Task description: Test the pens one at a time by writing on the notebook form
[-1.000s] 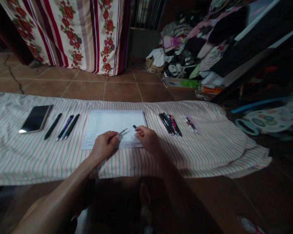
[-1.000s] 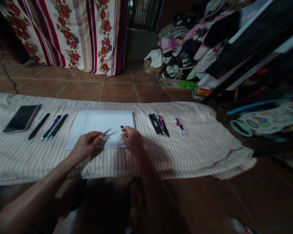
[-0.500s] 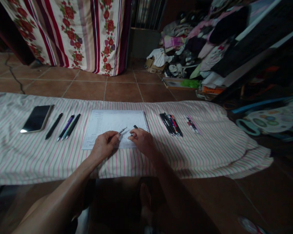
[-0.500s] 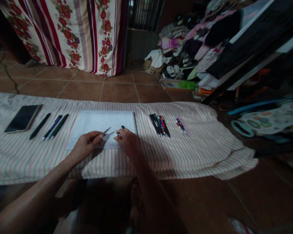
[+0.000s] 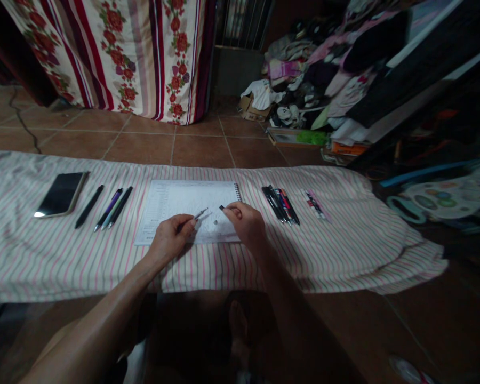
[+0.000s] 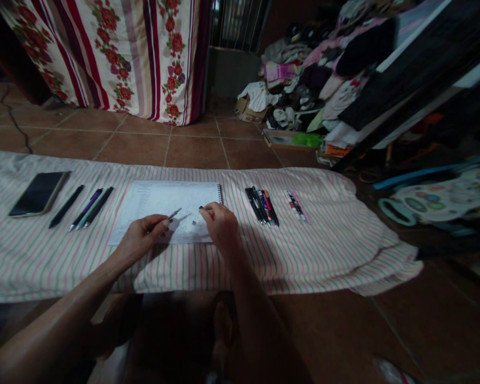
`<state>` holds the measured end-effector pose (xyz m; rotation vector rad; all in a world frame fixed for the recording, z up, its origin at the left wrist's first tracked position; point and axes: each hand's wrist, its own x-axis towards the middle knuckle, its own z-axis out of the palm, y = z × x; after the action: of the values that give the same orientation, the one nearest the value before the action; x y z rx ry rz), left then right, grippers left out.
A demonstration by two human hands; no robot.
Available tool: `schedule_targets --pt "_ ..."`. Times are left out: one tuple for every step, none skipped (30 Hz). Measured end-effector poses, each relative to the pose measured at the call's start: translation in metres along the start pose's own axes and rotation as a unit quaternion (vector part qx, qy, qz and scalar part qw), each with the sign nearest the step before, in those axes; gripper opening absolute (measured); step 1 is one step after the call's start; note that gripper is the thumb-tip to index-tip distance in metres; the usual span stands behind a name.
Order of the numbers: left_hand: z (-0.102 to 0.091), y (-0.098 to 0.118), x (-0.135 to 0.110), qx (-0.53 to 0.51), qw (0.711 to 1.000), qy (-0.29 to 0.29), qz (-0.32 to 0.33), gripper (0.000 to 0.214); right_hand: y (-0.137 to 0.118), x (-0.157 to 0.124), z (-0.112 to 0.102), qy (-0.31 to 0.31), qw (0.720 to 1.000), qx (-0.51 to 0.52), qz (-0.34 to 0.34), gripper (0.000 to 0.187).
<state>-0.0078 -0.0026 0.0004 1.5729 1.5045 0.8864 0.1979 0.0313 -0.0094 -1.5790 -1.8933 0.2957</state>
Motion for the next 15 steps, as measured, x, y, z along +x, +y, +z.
schedule_targets --pt "0.0 0.0 0.0 -0.006 1.0 0.0 -0.003 0.034 0.003 0.001 0.001 0.016 1.0 -0.011 0.003 0.016" --pt "0.0 0.0 0.0 -0.014 1.0 -0.002 -0.006 0.035 0.006 0.002 0.002 0.023 0.999 -0.021 0.006 0.014" --pt "0.001 -0.001 0.0 -0.021 1.0 -0.003 -0.008 0.036 0.008 0.002 0.003 0.024 0.999 -0.031 0.01 0.012" --pt "0.001 -0.002 0.0 -0.028 1.0 -0.005 -0.01 0.037 0.009 0.003 0.006 0.021 0.999 -0.038 0.013 0.011" --pt "0.002 -0.003 0.0 -0.035 0.999 -0.008 -0.01 0.038 0.01 0.003 0.008 0.016 0.999 -0.046 0.016 0.011" --pt "0.002 -0.003 0.0 -0.04 0.999 -0.011 -0.01 0.038 0.01 0.003 0.01 0.01 0.998 -0.055 0.017 0.012" --pt "0.003 -0.004 0.0 -0.046 0.999 -0.013 -0.011 0.039 0.009 0.003 0.012 0.002 0.998 -0.065 0.017 0.013" --pt "0.003 -0.004 -0.001 -0.054 0.998 -0.014 -0.013 0.039 0.008 0.003 0.013 -0.006 0.997 -0.076 0.016 0.015" --pt "0.003 -0.003 -0.001 -0.061 0.998 -0.015 -0.015 0.039 0.007 0.003 0.014 -0.015 0.996 -0.088 0.015 0.016" --pt "0.003 -0.002 -0.002 -0.068 0.997 -0.015 -0.017 0.039 0.006 0.003 0.015 -0.024 0.995 -0.098 0.013 0.017" --pt "0.003 -0.001 -0.002 -0.074 0.997 -0.014 -0.02 0.04 0.005 0.003 0.015 -0.032 0.994 -0.105 0.011 0.017" --pt "0.003 0.0 -0.003 -0.079 0.997 -0.012 -0.021 0.041 0.004 0.004 0.015 -0.036 0.993 -0.11 0.008 0.017" --pt "0.003 0.002 -0.003 -0.083 0.996 -0.009 -0.022 0.041 0.004 0.004 0.015 -0.035 0.993 -0.109 0.006 0.016" --pt "0.003 0.003 -0.004 -0.087 0.996 -0.008 -0.024 0.042 0.004 0.005 0.015 -0.029 0.994 -0.102 0.008 0.016" --pt "0.002 0.004 -0.004 -0.09 0.996 -0.006 -0.027 0.042 0.004 0.007 0.014 -0.02 0.996 -0.084 0.012 0.015"
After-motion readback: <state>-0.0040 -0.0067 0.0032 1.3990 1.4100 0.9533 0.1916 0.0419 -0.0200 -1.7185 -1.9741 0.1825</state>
